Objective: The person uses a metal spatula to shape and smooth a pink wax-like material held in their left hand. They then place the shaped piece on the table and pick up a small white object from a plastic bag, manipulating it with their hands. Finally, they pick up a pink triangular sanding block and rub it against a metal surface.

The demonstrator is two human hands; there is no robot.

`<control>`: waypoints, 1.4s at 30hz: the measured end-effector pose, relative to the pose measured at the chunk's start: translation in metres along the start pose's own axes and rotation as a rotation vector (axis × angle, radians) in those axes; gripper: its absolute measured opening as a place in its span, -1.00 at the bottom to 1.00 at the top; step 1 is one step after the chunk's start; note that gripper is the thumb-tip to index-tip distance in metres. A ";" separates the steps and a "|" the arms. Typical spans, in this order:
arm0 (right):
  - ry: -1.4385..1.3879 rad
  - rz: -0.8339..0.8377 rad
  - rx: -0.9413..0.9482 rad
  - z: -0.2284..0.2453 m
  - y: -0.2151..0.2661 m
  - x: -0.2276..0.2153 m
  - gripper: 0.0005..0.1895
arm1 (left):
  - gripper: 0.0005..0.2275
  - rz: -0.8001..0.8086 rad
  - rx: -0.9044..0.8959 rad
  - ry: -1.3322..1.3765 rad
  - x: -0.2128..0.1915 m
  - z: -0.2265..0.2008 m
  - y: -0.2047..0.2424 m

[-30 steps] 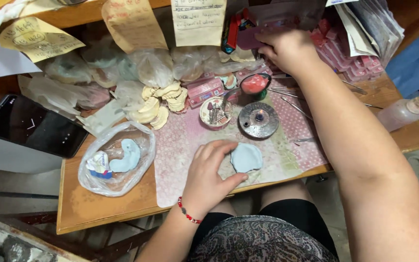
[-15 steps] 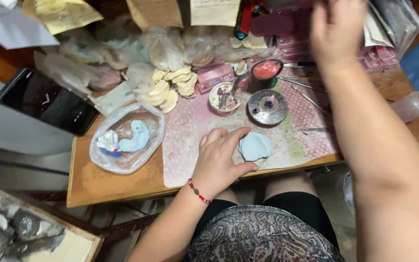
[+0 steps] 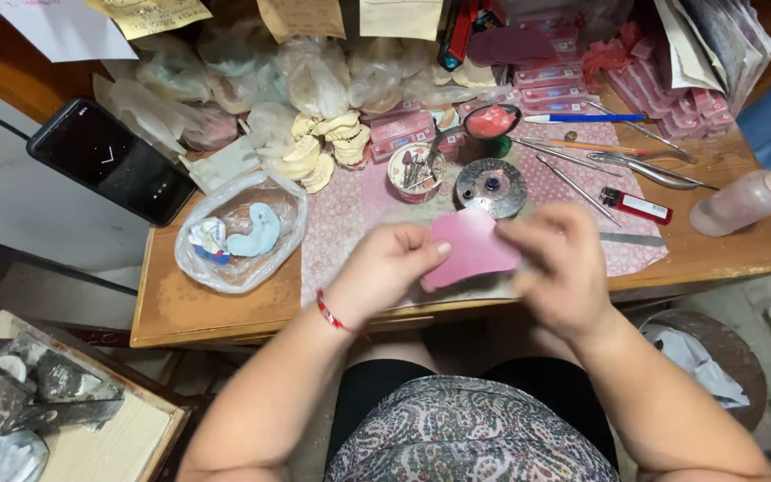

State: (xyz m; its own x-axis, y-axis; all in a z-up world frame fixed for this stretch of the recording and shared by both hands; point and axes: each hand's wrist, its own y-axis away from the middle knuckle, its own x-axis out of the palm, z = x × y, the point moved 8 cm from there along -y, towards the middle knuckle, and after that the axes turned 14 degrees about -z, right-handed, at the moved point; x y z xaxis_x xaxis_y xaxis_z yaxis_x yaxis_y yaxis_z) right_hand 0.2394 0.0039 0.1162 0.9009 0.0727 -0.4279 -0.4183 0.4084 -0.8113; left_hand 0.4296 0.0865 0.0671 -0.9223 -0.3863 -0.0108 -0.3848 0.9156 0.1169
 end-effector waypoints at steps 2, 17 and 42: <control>-0.416 0.063 0.429 -0.025 0.010 0.019 -0.50 | -0.80 0.014 0.012 -0.153 0.002 -0.014 -0.009; -0.677 -0.321 1.019 -0.125 -0.009 0.029 -0.83 | -0.82 -0.352 0.448 -0.325 -0.032 -0.083 -0.055; -0.770 -0.180 1.130 -0.092 -0.009 0.041 -0.81 | -0.27 -0.434 0.547 -0.940 -0.020 -0.083 -0.058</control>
State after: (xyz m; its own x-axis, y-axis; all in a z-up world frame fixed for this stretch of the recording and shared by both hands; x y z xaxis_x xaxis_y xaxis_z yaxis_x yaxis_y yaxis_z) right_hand 0.2699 -0.0808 0.0691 0.9231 0.2699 0.2738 -0.3035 0.9487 0.0882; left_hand 0.4737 0.0317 0.1429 -0.2846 -0.6531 -0.7018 -0.4262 0.7419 -0.5176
